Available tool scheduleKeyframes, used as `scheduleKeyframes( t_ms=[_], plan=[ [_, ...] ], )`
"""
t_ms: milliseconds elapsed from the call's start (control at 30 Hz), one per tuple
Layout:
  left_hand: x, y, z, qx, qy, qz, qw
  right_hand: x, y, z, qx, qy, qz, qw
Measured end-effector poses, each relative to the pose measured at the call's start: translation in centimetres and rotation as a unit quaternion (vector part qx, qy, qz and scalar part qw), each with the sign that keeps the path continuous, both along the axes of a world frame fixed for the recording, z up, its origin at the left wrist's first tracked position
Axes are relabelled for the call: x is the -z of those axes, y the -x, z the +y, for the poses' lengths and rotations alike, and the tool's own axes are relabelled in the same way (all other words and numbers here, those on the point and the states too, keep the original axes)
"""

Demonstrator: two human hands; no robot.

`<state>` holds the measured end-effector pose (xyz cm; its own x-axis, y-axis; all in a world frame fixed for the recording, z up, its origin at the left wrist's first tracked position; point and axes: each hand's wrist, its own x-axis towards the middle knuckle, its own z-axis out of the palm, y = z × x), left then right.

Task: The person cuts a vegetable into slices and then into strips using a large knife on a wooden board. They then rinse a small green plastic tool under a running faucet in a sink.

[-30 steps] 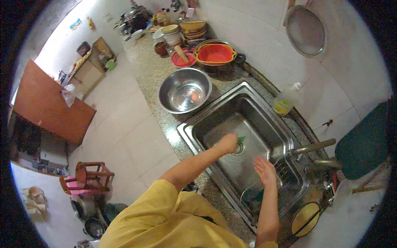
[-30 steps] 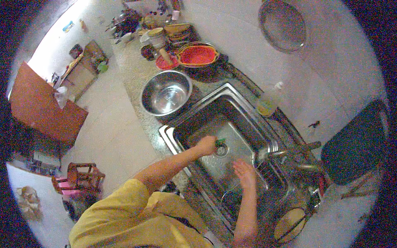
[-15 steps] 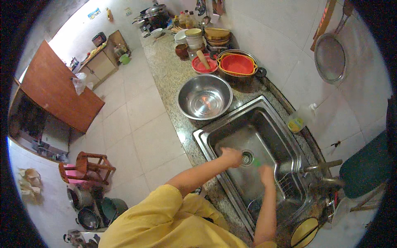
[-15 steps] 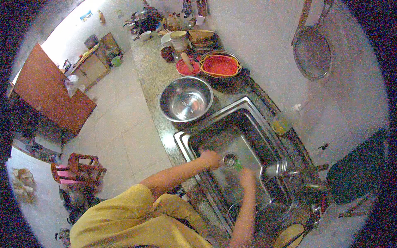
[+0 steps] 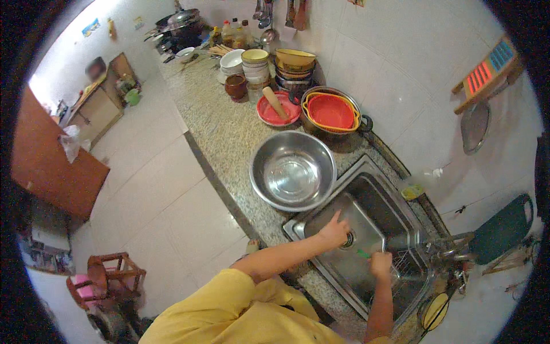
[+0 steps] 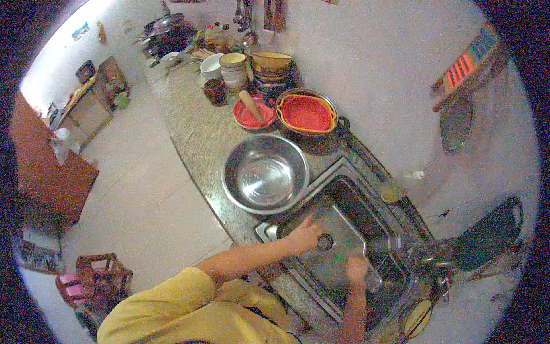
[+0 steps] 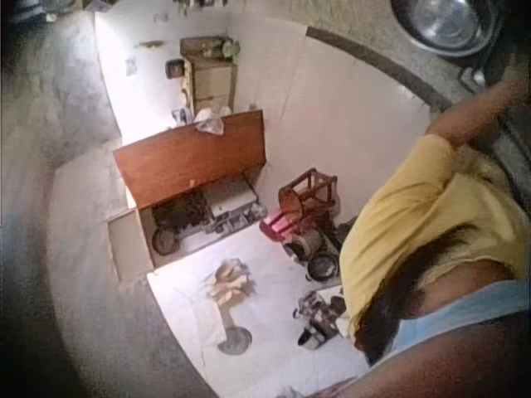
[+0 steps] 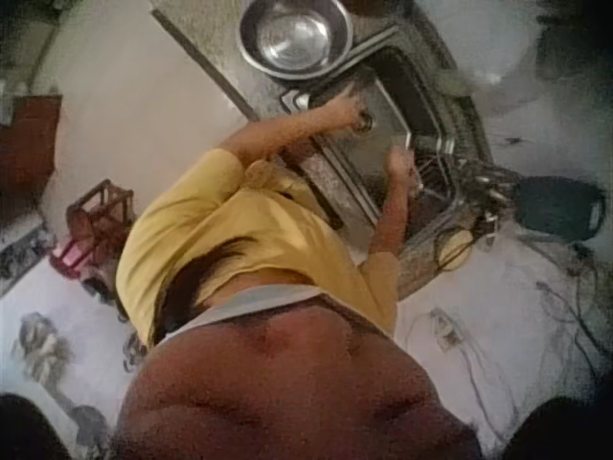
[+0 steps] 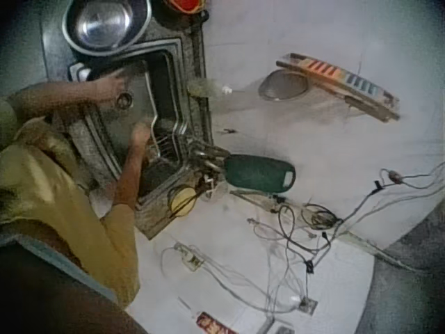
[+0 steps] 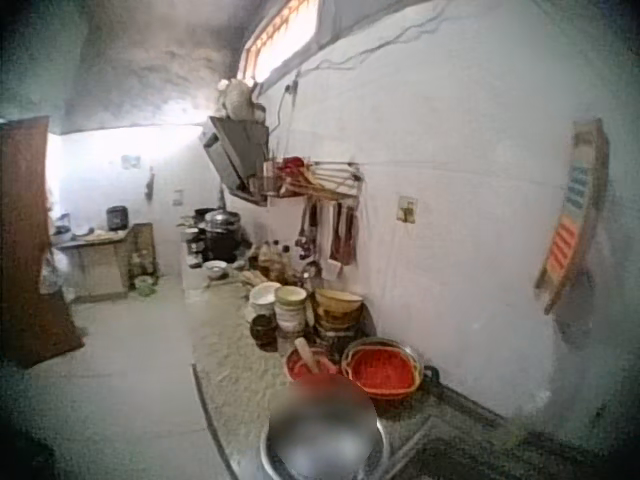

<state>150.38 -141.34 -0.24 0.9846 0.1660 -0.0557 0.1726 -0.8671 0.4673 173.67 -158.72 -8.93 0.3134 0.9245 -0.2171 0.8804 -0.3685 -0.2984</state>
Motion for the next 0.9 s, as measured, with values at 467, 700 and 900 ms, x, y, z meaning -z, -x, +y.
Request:
scheduleKeyframes(
  t_ms=[467,700,900],
  plan=[
    [-8.3,4.9,5.7,0.133,0.225,-0.043,0.964,-12.7,8.1,2.3,0.214,-0.368,0.643,0.637],
    [-9.4,11.2,8.9,0.127,0.357,-0.200,0.904,-17.9,10.0,7.5,0.301,-0.324,0.575,0.688],
    [-11.4,10.9,9.1,0.052,0.048,-0.080,0.994,-6.5,6.7,7.2,0.312,-0.339,0.548,0.698]
  ],
)
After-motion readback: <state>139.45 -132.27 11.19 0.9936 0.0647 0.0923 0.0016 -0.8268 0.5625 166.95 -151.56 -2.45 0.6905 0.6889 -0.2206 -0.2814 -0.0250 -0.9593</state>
